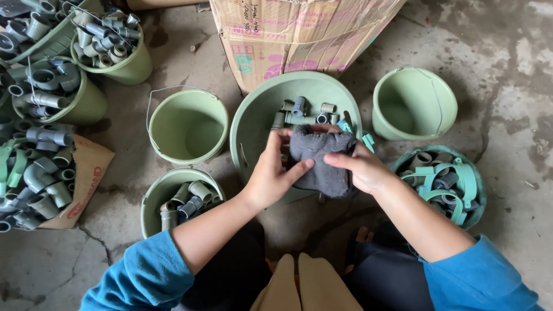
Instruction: The person sits on the floor and wipes small gray plastic pipe fittings with a dark cloth, then places them into a green bucket. The person repeats this process for multiple fittings, handling them one at a time.
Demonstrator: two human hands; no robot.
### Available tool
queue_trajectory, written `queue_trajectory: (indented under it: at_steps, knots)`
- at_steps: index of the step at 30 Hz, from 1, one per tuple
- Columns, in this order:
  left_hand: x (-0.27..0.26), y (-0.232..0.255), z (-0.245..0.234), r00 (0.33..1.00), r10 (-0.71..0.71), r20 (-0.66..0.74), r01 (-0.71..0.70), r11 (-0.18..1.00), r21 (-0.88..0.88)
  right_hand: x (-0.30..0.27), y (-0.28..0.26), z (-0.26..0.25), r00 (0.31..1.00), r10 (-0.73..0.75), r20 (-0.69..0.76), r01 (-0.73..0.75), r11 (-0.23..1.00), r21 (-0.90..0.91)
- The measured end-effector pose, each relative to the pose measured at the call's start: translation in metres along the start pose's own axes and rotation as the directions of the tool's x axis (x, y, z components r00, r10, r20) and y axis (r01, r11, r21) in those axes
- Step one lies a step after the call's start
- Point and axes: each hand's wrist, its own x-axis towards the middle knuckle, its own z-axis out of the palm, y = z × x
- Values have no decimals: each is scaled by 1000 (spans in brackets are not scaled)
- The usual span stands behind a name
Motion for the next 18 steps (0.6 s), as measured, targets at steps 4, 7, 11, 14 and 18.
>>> queue_trajectory:
  at_steps: [4, 7, 11, 14, 18]
  knots:
    - [4, -4, -9, 994, 106, -23, -106, 994, -38, 10, -1, 12, 998, 3, 56, -19, 958, 287]
    - [9, -2, -8, 985, 173, 1, -171, 970, -171, 19, -2, 17, 981, -2, -195, 69, 938, 341]
    - [11, 16, 12, 981, 189, -39, -180, 969, 167, 18, 17, 27, 980, 198, -20, -133, 729, 671]
    - [14, 9, 30, 995, 63, 72, -91, 860, 502, 12, 21, 30, 929, 371, -21, -259, 688, 678]
    - [20, -4, 47, 942, -130, 309, -151, 660, 736, 14, 16, 8, 900, 426, -91, -253, 681, 687]
